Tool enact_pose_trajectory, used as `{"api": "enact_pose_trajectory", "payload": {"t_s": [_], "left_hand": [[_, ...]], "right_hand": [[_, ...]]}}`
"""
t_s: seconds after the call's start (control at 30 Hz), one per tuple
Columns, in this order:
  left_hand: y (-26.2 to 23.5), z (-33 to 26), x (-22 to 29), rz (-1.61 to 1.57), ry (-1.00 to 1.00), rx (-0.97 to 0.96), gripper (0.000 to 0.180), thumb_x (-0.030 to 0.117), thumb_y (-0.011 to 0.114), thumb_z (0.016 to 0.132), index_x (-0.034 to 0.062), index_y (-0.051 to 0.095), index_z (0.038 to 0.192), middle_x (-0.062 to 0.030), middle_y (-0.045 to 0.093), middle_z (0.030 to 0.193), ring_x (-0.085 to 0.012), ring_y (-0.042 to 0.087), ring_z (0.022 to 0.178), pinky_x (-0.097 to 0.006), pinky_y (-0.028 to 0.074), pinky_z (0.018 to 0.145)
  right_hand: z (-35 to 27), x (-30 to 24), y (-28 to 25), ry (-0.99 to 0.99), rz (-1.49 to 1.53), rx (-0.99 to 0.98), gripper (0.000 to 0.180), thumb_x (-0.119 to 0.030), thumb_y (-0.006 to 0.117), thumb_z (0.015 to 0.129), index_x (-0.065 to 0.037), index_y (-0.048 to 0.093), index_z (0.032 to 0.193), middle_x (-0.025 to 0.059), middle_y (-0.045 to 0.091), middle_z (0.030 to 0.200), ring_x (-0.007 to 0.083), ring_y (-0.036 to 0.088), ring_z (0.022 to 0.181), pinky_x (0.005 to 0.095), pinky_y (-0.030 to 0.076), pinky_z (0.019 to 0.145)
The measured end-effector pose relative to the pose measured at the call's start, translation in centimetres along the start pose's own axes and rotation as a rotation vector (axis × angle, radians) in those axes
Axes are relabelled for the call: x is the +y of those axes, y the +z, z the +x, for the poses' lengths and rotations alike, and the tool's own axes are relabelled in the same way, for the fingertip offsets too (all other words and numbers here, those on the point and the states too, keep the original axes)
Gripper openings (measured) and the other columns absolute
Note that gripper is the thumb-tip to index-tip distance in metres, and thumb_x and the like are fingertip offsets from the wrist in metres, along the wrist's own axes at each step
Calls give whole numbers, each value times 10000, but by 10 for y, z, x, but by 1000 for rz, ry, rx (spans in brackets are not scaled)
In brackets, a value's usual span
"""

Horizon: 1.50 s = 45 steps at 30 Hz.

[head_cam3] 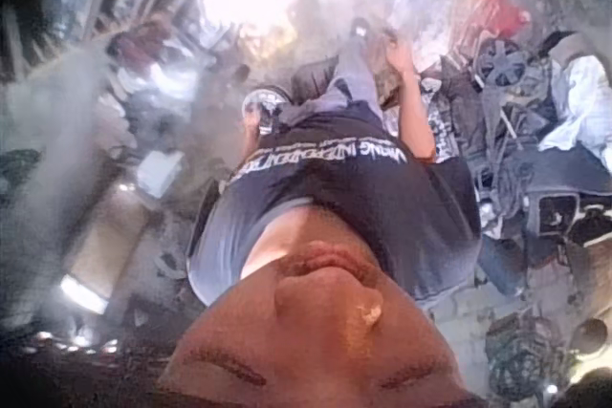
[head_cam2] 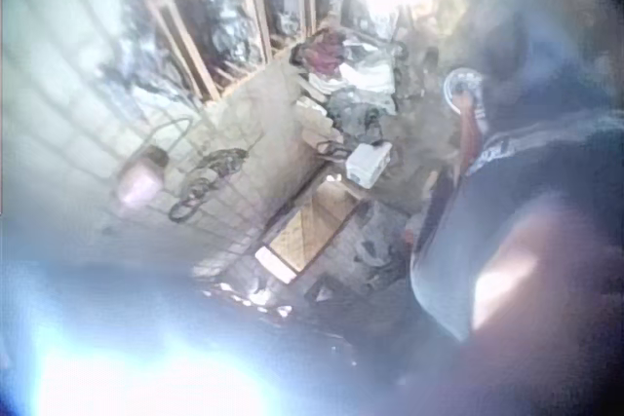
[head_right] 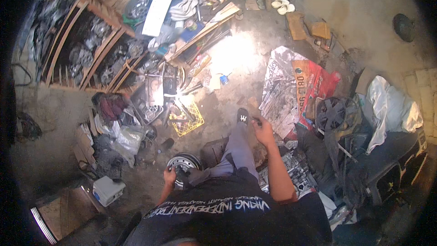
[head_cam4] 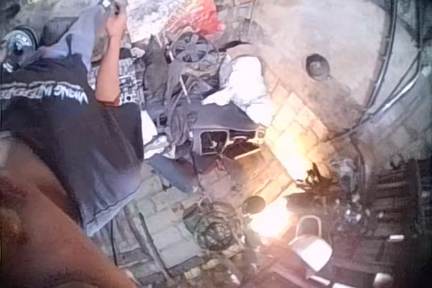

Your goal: The person sits on the floor and assembles a wheel hub by hand. They unwrap a brake caliper, place it on the hub, and secure it with bolts, occasionally using a plastic bottle to apply liquid to the components.

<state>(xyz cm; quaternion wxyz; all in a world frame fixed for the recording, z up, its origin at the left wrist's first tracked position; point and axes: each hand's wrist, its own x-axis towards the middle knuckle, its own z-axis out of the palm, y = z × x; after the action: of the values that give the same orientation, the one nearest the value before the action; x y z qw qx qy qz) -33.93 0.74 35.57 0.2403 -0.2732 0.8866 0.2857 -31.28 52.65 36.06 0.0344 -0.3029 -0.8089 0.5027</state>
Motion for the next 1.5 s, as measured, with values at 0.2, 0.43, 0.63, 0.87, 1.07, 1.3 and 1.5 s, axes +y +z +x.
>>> {"api": "enact_pose_trajectory", "payload": {"t_s": [0.2,0.43,0.63,0.87,1.07,1.3,1.5], "left_hand": [[22,54,225,-250,435,55,390,233,655,977,-13,618,1279,-191,699,1167,-265,661,1081,-375,493,960],[58,62,355,-234,510,-17,384,251,653,971,30,636,1285,-184,690,1218,-294,640,1175,-381,471,1013],[101,84,396,-323,274,-152,347,244,646,980,10,661,1236,-155,714,1134,-221,672,1033,-332,510,914],[190,159,398,-442,-251,-436,402,437,608,952,108,660,1178,-17,642,880,-157,570,727,-348,502,637],[226,165,469,-383,-225,-428,437,443,590,971,124,614,1270,-40,679,1032,-165,619,860,-363,506,659],[307,162,565,-422,-131,-330,248,291,608,1001,124,678,1171,11,682,992,-109,597,829,-302,491,662],[452,164,597,-336,-64,-442,304,334,610,996,131,710,1199,-35,696,968,-162,623,827,-318,506,690]], "right_hand": [[99,-9,-120,115,39,101,277,-173,625,955,-20,696,1175,211,729,1048,306,706,1000,380,527,885],[183,-30,-173,116,101,233,264,-147,615,997,8,674,1202,88,732,940,147,672,789,290,531,707],[247,-34,-172,106,61,194,285,-189,637,968,-11,697,1182,198,729,1036,280,698,972,379,520,893],[331,-95,-186,151,121,54,269,-174,635,973,4,687,1168,162,731,976,218,702,867,348,535,813],[417,-99,-215,84,28,-9,266,-143,640,955,-5,683,1178,163,737,1008,253,687,967,351,512,870],[517,16,-193,152,-32,-308,262,-128,653,917,-4,690,1145,182,738,969,269,706,927,370,529,857],[575,172,-145,41,-325,-670,316,-255,692,845,-7,695,1040,207,725,965,358,713,870,437,558,808]]}}
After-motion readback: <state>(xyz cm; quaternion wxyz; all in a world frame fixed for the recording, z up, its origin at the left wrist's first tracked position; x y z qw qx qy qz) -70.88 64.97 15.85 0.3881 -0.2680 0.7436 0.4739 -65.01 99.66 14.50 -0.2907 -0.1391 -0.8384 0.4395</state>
